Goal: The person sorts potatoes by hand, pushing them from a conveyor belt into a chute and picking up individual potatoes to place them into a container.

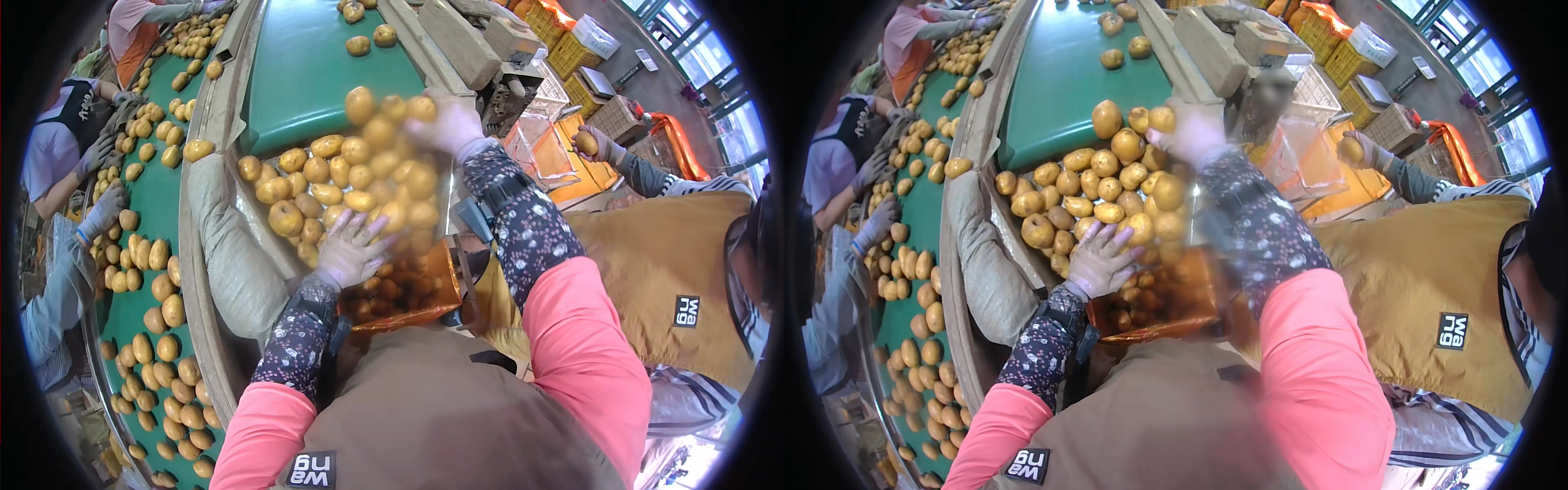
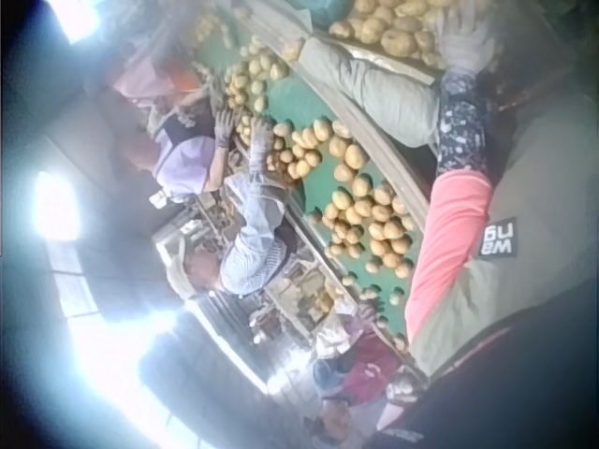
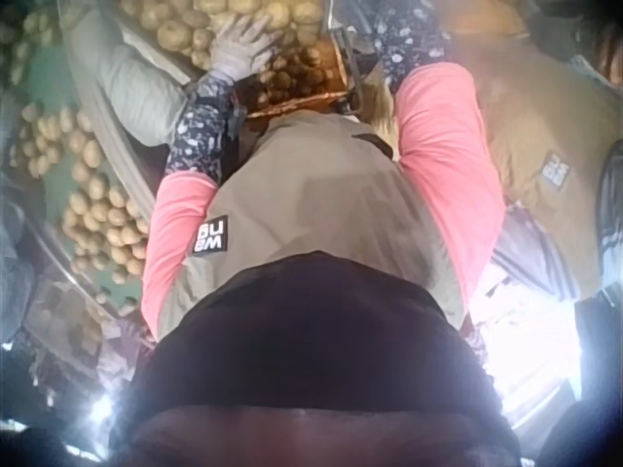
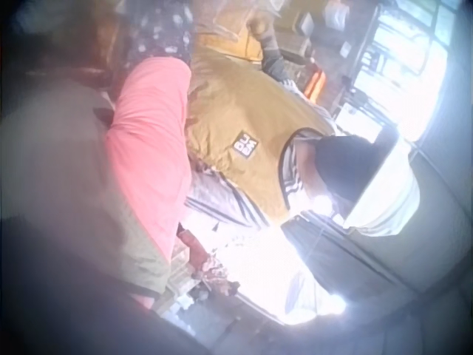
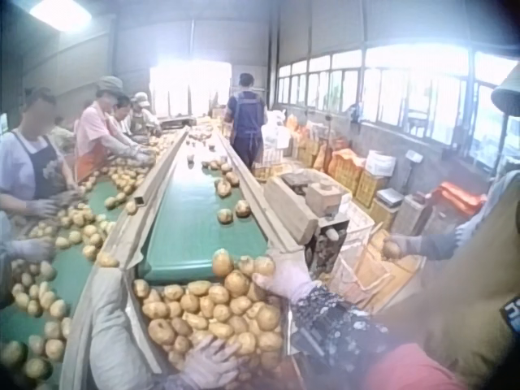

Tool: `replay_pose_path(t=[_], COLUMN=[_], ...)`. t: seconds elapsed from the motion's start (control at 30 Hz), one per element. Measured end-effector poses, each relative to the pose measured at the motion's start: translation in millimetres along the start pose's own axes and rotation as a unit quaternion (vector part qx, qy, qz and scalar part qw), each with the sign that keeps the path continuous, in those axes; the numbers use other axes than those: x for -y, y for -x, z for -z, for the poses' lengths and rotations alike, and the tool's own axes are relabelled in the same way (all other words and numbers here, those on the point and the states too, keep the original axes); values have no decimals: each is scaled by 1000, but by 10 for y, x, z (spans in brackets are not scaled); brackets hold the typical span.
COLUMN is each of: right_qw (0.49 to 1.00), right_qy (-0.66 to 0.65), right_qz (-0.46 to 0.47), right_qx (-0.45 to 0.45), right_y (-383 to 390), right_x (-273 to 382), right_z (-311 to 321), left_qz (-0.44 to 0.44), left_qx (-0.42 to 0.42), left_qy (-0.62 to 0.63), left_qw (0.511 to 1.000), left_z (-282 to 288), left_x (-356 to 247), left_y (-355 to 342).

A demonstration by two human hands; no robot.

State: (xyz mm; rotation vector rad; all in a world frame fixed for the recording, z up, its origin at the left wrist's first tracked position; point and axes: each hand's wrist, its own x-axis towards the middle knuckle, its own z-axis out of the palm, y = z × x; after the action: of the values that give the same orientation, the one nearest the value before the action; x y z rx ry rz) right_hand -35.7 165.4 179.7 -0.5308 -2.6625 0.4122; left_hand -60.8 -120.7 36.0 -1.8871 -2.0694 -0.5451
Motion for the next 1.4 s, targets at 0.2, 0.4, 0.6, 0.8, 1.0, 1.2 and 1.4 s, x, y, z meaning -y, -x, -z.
replay_pose_path(t=[0.2,0.4,0.6,0.8,1.0,1.2,1.4], right_qw=[690,481,416,435,560,435,443], right_qy=[-687,-852,-880,-861,-797,-730,-751], right_qz=[-220,-174,-215,-255,-225,-511,-355], right_qx=[51,112,85,57,11,-127,-337], right_y=[330,630,794,761,817,922,725], right_x=[-84,-240,-329,-309,-285,-1177,-2256], right_z=[-52,81,158,201,350,33,370], left_qz=[3,-4,-5,-3,-9,-1,-9], left_qx=[9,6,12,13,-7,4,-13], left_qy=[3,2,1,12,15,5,16], left_qw=[1000,1000,1000,1000,1000,1000,1000], left_z=[-14,4,-28,-79,-53,-85,-115], left_x=[-127,-221,-132,2,33,104,63], left_y=[14,-78,-135,-197,-293,-255,-270])
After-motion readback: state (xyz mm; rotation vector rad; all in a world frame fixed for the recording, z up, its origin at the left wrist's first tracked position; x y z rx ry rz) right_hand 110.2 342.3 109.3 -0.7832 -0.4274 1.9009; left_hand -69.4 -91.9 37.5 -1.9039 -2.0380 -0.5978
